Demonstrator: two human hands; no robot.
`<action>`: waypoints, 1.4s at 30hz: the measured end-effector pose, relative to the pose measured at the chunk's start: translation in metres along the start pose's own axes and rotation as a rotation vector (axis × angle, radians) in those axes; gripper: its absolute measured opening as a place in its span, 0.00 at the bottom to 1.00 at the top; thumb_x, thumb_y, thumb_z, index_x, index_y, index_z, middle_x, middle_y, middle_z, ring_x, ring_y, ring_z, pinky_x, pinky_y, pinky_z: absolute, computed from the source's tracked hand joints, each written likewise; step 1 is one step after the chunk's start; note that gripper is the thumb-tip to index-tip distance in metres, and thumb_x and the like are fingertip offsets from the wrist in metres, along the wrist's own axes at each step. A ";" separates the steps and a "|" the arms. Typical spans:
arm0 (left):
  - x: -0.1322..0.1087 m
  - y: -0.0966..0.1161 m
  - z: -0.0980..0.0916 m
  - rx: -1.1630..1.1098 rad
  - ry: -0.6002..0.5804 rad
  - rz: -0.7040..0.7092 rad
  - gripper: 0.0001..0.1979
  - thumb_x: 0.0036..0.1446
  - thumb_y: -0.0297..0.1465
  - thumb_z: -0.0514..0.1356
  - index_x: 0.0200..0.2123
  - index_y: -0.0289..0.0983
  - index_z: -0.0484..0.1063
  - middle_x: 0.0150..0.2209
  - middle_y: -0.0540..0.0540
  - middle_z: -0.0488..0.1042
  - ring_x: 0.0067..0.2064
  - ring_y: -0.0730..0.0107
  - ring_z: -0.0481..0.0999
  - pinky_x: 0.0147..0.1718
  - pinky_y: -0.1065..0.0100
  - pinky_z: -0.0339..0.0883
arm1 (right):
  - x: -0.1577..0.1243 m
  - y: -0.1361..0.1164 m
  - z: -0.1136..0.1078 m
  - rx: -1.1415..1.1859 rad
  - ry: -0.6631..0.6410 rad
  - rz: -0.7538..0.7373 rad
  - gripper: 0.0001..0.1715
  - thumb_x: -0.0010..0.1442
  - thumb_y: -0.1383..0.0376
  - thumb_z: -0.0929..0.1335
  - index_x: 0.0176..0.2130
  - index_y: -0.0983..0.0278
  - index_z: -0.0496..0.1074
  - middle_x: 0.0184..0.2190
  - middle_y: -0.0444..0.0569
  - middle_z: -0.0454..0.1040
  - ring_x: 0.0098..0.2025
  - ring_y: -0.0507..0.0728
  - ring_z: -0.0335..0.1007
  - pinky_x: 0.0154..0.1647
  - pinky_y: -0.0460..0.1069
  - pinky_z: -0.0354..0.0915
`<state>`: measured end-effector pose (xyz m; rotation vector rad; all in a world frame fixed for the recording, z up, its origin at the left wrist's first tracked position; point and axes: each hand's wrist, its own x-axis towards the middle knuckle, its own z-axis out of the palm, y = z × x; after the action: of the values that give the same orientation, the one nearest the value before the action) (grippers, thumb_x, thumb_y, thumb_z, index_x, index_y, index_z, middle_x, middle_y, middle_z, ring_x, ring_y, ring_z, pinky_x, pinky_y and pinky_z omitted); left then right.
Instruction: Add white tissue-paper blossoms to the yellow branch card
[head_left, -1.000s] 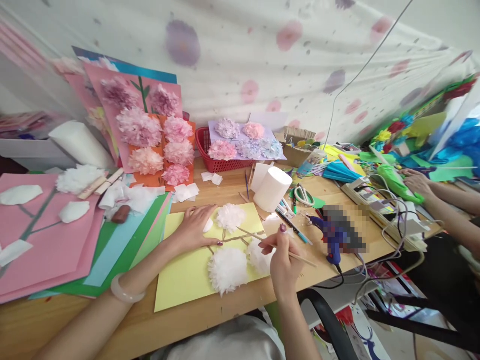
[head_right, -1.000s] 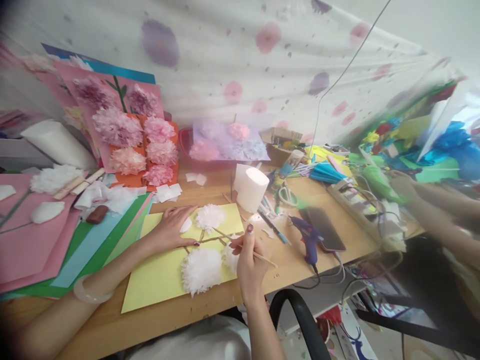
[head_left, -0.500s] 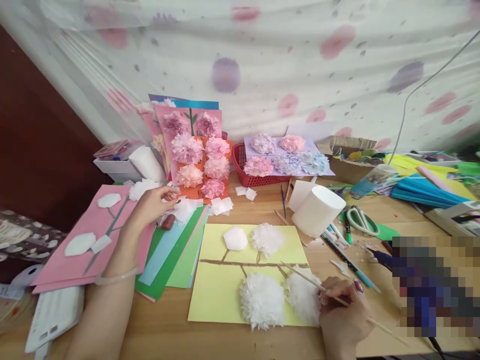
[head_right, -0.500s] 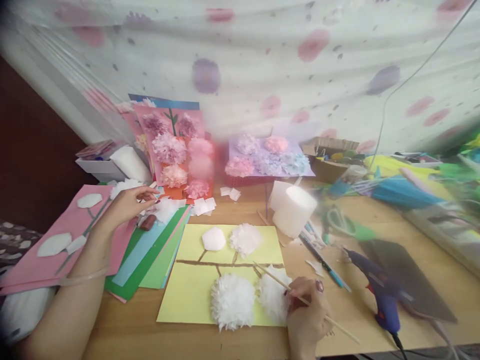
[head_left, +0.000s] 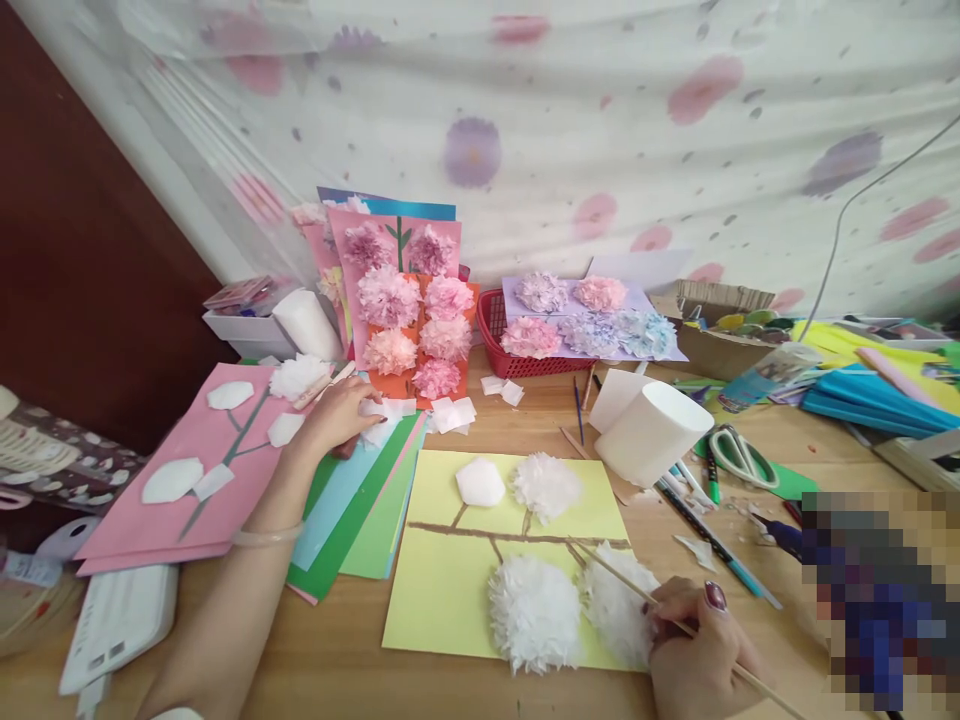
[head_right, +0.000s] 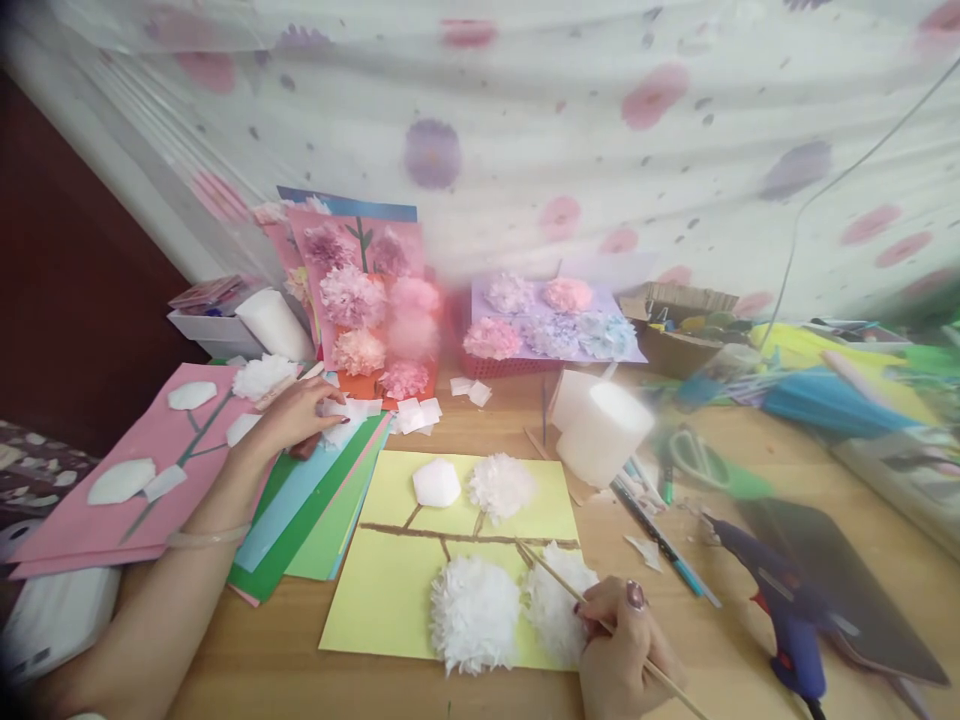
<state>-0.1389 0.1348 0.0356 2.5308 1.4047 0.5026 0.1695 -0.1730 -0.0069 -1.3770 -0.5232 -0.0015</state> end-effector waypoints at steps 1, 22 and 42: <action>0.000 0.000 -0.001 -0.023 0.000 0.004 0.09 0.47 0.38 0.61 0.30 0.39 0.76 0.38 0.42 0.78 0.43 0.53 0.76 0.48 0.56 0.67 | 0.000 -0.001 0.000 -0.004 0.002 0.001 0.32 0.61 0.51 0.68 0.12 0.63 0.64 0.12 0.44 0.62 0.16 0.51 0.60 0.16 0.48 0.51; -0.004 0.006 -0.017 -0.058 0.019 -0.095 0.10 0.51 0.39 0.58 0.28 0.41 0.76 0.34 0.45 0.80 0.36 0.56 0.77 0.39 0.60 0.68 | -0.001 0.009 -0.009 -0.030 -0.009 0.126 0.33 0.60 0.48 0.67 0.13 0.64 0.64 0.14 0.45 0.63 0.17 0.50 0.59 0.16 0.47 0.50; -0.009 0.034 -0.032 -0.576 0.012 -0.207 0.20 0.42 0.47 0.66 0.32 0.39 0.70 0.28 0.48 0.77 0.30 0.64 0.77 0.30 0.65 0.71 | -0.001 -0.001 -0.003 0.035 0.076 0.068 0.30 0.60 0.53 0.67 0.13 0.63 0.65 0.13 0.44 0.63 0.17 0.50 0.59 0.16 0.47 0.50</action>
<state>-0.1287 0.1096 0.0745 1.9096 1.2745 0.7550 0.1698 -0.1761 -0.0067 -1.3541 -0.4112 0.0104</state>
